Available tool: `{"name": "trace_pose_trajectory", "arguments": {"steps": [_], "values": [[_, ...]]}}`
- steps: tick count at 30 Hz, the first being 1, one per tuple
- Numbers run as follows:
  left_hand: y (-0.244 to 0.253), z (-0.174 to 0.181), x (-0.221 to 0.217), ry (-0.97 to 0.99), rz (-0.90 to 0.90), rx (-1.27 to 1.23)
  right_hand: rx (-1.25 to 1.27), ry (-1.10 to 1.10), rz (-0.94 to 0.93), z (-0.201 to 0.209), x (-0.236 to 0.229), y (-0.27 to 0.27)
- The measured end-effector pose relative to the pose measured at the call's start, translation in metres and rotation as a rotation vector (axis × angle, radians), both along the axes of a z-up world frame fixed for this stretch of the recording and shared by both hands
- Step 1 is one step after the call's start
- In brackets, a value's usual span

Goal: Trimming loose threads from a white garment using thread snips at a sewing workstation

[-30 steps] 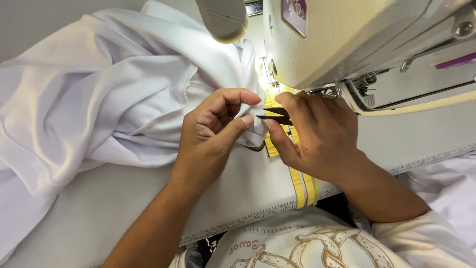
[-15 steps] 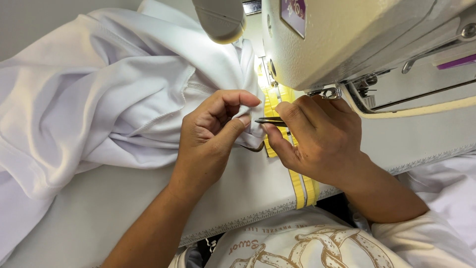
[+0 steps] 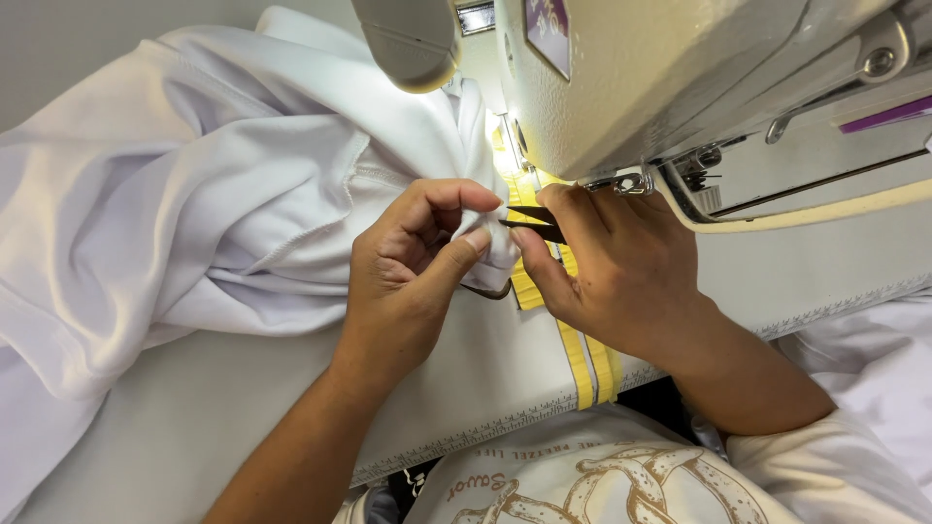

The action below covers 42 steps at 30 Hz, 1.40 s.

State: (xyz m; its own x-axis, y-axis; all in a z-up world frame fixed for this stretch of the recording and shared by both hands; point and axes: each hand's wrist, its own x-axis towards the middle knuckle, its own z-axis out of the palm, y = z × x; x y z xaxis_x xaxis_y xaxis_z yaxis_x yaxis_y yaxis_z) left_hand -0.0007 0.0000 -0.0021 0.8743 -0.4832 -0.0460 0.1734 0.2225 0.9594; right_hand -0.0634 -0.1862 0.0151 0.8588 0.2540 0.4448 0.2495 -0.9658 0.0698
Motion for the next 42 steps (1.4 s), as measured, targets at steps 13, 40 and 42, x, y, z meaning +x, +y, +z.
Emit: {"name": "trace_pose_trajectory", "arguments": {"steps": [13, 40, 42], "values": [[-0.001, -0.001, 0.000, 0.016, 0.001, 0.027, 0.087, -0.018, 0.076, 0.001, -0.003, -0.002], [0.006, 0.005, 0.007, -0.026, 0.000, 0.049, 0.439, 0.054, 0.156, 0.002, 0.001, 0.002], [0.010, 0.019, 0.007, 0.146, 0.039, 0.048, 0.619, 0.122, 0.258, 0.005, -0.003, 0.004]]}}
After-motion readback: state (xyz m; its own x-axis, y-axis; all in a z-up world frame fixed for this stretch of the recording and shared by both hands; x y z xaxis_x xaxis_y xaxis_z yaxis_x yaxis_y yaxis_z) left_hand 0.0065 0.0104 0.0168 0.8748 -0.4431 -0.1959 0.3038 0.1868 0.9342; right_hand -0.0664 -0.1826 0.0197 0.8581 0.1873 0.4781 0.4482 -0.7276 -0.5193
